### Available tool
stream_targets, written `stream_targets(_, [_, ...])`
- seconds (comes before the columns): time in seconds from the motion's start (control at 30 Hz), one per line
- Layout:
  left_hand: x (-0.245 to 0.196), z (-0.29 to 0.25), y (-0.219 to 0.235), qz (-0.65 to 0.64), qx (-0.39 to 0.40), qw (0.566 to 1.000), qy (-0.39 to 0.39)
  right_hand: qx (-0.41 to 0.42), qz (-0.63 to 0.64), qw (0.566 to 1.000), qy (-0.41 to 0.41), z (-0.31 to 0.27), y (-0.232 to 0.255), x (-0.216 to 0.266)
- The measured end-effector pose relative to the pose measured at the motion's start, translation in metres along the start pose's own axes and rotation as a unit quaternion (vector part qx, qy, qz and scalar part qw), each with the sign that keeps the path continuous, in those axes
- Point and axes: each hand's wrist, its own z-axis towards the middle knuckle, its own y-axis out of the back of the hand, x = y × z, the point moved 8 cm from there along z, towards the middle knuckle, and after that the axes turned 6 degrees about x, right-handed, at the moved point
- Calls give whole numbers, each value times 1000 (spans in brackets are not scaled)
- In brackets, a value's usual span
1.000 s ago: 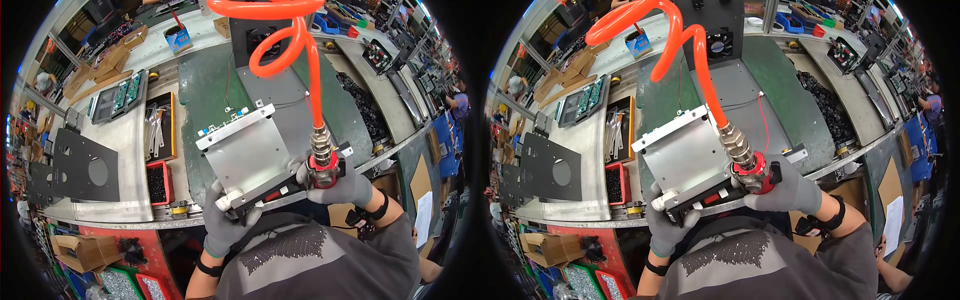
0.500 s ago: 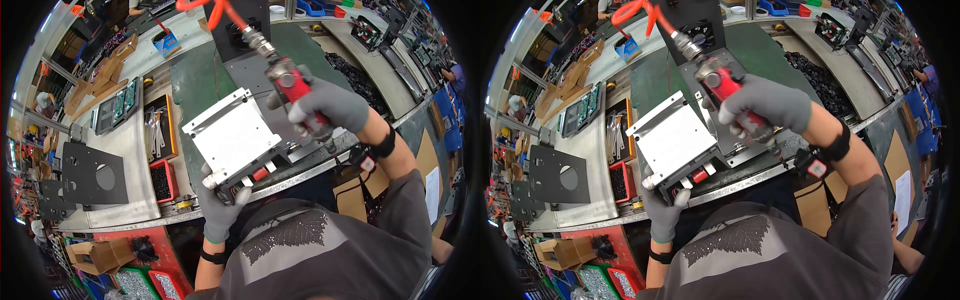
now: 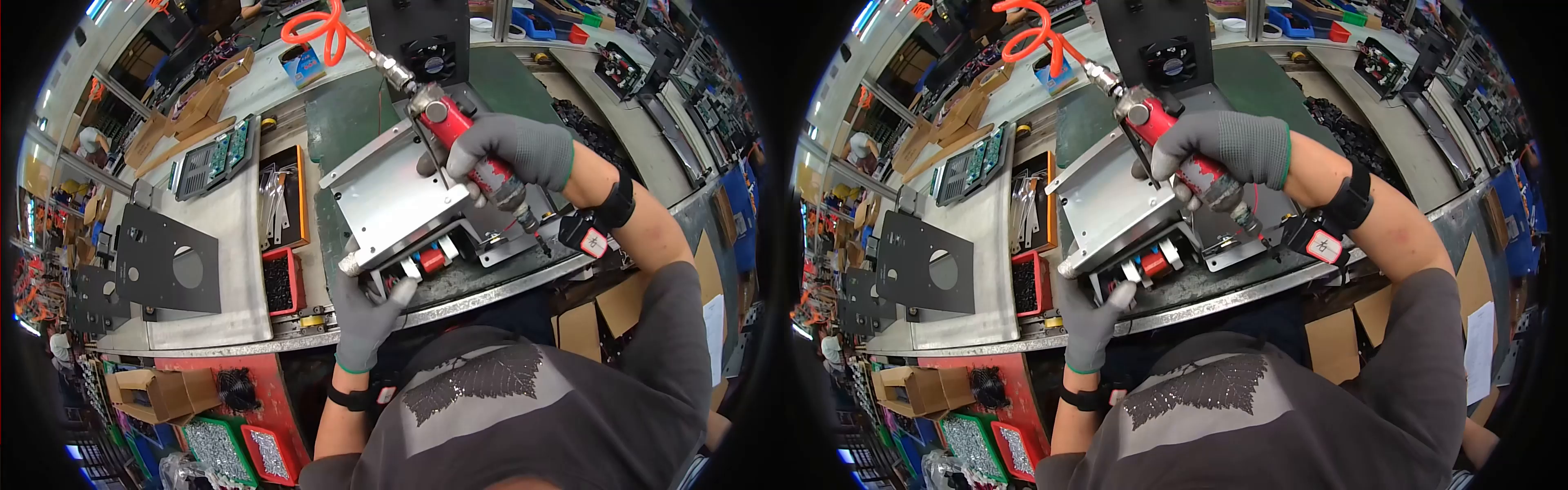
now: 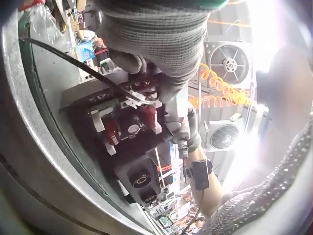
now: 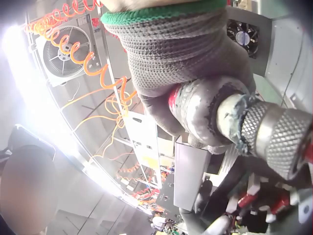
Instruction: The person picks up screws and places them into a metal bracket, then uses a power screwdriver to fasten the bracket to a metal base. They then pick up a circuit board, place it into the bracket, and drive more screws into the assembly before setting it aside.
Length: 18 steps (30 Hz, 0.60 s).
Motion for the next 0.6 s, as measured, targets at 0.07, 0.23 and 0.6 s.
stream_targets(0.07, [7,3,2,-83,-14,996,40,-9,-6,1000,-8,-8,-2,4])
stream_targets(0.23, [1,9,14,48,-27,998,-31,-53,-90,994,14,-16,2,-5])
stream_targets(0.6, [-9,-4,1,115,41,981,-153,-56,-185,981,-5,-23,-6,-10])
